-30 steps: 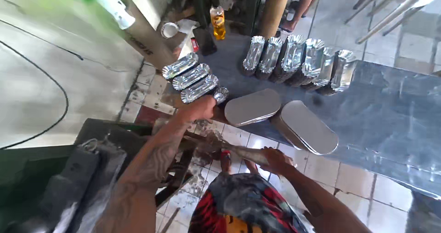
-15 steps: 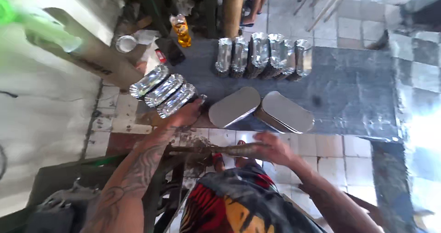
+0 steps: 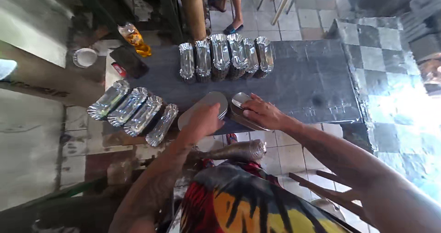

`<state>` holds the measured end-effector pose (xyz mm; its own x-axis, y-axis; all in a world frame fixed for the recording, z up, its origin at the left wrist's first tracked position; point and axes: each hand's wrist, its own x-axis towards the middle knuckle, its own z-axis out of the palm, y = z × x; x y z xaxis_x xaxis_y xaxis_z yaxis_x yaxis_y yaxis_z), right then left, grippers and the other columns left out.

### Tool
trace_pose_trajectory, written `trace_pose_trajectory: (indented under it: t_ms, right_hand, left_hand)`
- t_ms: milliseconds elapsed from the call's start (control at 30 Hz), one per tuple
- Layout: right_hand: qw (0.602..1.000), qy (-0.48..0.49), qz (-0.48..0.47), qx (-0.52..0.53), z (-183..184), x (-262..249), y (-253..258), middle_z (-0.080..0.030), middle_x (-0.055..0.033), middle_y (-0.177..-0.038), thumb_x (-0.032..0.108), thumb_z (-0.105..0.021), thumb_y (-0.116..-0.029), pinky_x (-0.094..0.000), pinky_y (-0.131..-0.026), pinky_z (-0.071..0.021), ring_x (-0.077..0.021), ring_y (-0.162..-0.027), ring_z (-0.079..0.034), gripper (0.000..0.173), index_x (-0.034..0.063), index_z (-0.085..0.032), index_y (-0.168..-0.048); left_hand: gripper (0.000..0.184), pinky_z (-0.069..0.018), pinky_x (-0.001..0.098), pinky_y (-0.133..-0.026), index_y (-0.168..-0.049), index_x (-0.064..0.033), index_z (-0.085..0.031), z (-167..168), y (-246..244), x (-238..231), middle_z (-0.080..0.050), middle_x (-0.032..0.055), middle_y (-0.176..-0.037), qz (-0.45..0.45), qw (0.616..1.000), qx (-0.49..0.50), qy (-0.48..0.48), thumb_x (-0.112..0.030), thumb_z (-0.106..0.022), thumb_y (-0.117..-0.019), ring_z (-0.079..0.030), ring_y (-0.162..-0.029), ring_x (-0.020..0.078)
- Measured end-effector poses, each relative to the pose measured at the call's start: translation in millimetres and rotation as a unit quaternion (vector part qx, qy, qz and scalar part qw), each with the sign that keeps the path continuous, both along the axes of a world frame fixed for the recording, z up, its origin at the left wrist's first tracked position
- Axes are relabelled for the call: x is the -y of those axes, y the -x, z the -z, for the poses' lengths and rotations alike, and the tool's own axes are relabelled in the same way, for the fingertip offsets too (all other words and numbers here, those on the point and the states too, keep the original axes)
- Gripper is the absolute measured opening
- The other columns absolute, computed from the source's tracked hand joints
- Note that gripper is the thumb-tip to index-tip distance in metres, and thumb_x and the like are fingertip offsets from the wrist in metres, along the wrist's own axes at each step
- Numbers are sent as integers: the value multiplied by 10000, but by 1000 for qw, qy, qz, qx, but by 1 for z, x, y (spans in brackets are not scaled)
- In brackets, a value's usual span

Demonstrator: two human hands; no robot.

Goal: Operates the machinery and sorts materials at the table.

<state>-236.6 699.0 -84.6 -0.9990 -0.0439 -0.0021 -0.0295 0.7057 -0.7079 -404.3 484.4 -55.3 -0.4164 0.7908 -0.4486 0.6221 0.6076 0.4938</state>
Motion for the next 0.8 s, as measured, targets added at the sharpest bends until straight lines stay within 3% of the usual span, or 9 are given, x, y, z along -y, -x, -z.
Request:
trace_pose_trajectory:
  t_ms: [67, 167, 267, 400, 467, 500, 567, 667, 800]
  right_hand:
    - [1000, -6, 1, -1, -2, 0, 0, -710, -85, -1244, 326, -416, -1098, -469, -1282, -231, -180, -1284, -606, 431, 39, -685, -1275]
    - [1000, 3, 13, -26, 3, -1, -1, -743, -69, -1122, 280, -501, -1071, -460, -1260, -291, -163, -1174, -665, 351, 30, -726, -1169]
    - [997, -17, 20, -76, 16, 5, -4, -744, -53, -977, 172, -681, -933, -482, -1229, -342, -163, -1014, -702, 193, 32, -737, -1053]
    - [983, -166, 26, -80, 5, 21, -6, -748, -78, -1035, 181, -642, -855, -528, -1209, -349, -251, -1081, -697, 273, 51, -736, -1076]
    - [972, -209, 48, -99, -20, 40, -12, -734, -137, -1120, 157, -578, -912, -523, -1093, -478, -324, -1121, -685, 289, 22, -725, -1121]
    - [975, -167, 73, -124, -34, 53, -11, -716, -166, -1144, 124, -537, -935, -497, -969, -540, -327, -1093, -678, 314, -13, -704, -1162]
    - [980, 88, 120, -132, -55, 90, -8, -676, -141, -1190, 70, -444, -1013, -375, -941, -524, -202, -1083, -643, 349, -56, -612, -1291]
    - [844, 503, 183, -26, -58, 169, 9, -711, -7, -1024, 132, -362, -1066, -333, -742, -624, -100, -858, -704, 328, 134, -569, -1320]
    - [810, 560, 89, 151, -46, 223, 17, -710, -66, -1044, 85, -400, -1030, -398, -835, -605, -164, -926, -702, 320, 102, -574, -1297]
  left_hand:
    - [354, -568, 540, -785, -1192, -65, -641, 6, 27, -4, -695, 127, -947, 64, 993, 99, 1, -245, -771, -917, -682, -853, 293]
    - [442, -573, 382, -834, -1380, -82, -569, 3, 62, -1, -715, 90, -1031, 102, 952, 289, -2, -227, -696, -982, -686, -884, 162]
    - [487, -572, 303, -811, -1438, -81, -513, 0, 69, -5, -716, 88, -1069, 71, 923, 379, 24, -131, -680, -983, -684, -883, 123]
    - [553, -569, 486, -867, -1491, -105, -443, -12, 44, 3, -691, 165, -1131, 63, 981, 184, -15, -103, -650, -978, -694, -961, 271]
    - [416, -561, 578, -816, -1439, -92, -497, -33, 11, 29, -688, 186, -1044, 32, 996, 52, -65, -131, -556, -1028, -695, -920, 343]
    - [354, -571, 522, -738, -1370, -90, -570, -46, -4, 50, -687, 145, -974, -9, 990, 28, -140, -104, -514, -1021, -686, -836, 288]
    - [350, -578, 296, -682, -1230, -96, -665, -56, -32, 96, -698, 11, -923, -151, 917, 139, -340, -48, -452, -957, -659, -771, 76]
    - [276, -618, 296, -703, -1028, -163, -661, -38, -64, 138, -738, -43, -900, -379, 720, 366, -451, -48, -445, -900, -707, -794, 58]
    - [257, -612, 279, -668, -1004, -165, -659, -13, -97, 187, -733, -22, -838, -509, 589, 444, -444, -57, -461, -881, -708, -748, 65]
